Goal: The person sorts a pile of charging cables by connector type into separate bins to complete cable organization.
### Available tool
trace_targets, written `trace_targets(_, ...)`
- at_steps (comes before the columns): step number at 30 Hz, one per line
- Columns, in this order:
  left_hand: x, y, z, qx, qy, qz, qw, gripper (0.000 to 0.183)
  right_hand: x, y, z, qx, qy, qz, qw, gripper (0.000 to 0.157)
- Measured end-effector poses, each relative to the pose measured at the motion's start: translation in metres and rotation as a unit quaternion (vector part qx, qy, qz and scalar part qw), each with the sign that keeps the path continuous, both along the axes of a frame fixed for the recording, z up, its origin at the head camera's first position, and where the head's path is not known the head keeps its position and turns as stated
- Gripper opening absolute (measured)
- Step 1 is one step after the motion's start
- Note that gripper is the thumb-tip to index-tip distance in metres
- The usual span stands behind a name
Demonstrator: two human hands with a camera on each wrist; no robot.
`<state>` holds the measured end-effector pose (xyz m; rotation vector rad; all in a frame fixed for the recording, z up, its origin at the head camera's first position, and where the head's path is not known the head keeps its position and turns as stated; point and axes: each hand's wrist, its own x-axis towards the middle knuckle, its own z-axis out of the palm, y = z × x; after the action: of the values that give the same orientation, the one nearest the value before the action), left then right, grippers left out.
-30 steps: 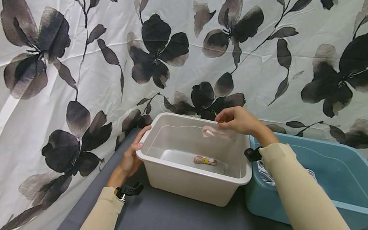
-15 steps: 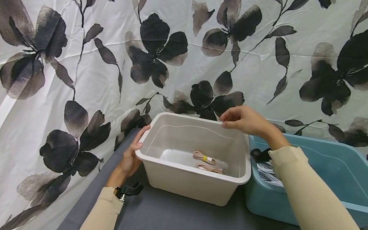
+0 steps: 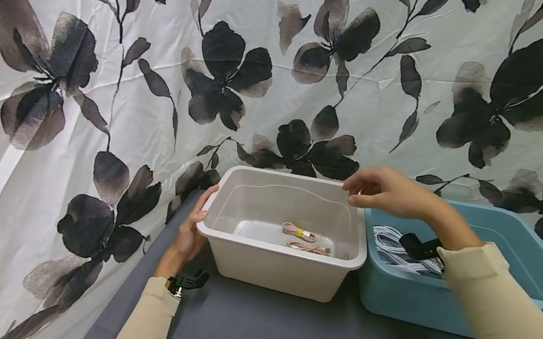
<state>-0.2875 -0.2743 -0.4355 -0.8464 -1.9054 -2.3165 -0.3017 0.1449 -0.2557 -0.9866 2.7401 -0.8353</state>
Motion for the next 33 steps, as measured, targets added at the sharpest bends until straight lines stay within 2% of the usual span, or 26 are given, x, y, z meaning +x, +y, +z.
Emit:
trace_targets(6, -0.001, -0.003, 0.0, 0.011, -0.004, -0.007, 0.9999, 0.068, 0.032, 0.026, 0.003, 0.02, 0.039, -0.032, 0.999, 0.032)
trace_targets(12, -0.002, -0.007, 0.002, 0.014, -0.01, -0.007, 0.9998, 0.069, 0.058, 0.057, -0.005, 0.037, 0.054, -0.074, 0.995, 0.032)
trace_targets(17, -0.002, -0.012, 0.005, 0.007, -0.017, -0.008, 0.9998, 0.067, 0.076, 0.082, -0.012, 0.051, 0.098, -0.124, 0.986, 0.032)
trace_targets(20, -0.001, -0.017, 0.011, -0.02, -0.021, 0.008, 0.9995, 0.065, 0.084, 0.096, -0.016, 0.058, 0.124, -0.148, 0.98, 0.034)
trace_targets(23, 0.003, -0.021, 0.023, -0.087, -0.019, 0.051, 0.9947, 0.059, 0.088, 0.108, -0.02, 0.051, 0.14, -0.179, 0.973, 0.04)
trace_targets(25, 0.007, -0.022, 0.034, -0.144, -0.014, 0.096, 0.9847, 0.055, 0.089, 0.114, -0.022, 0.042, 0.147, -0.194, 0.969, 0.044)
trace_targets(27, 0.013, -0.022, 0.046, -0.209, -0.007, 0.146, 0.9669, 0.054, 0.087, 0.121, -0.024, 0.035, 0.155, -0.212, 0.964, 0.049)
trace_targets(29, 0.017, -0.021, 0.06, -0.272, 0.004, 0.192, 0.9429, 0.056, 0.084, 0.128, -0.024, 0.031, 0.158, -0.226, 0.961, 0.053)
trace_targets(31, 0.02, -0.02, 0.075, -0.338, 0.017, 0.228, 0.9129, 0.058, 0.08, 0.135, -0.025, 0.037, 0.162, -0.239, 0.957, 0.057)
trace_targets(33, 0.022, -0.019, 0.09, -0.393, 0.03, 0.249, 0.8845, 0.059, 0.075, 0.143, -0.024, 0.048, 0.167, -0.257, 0.951, 0.061)
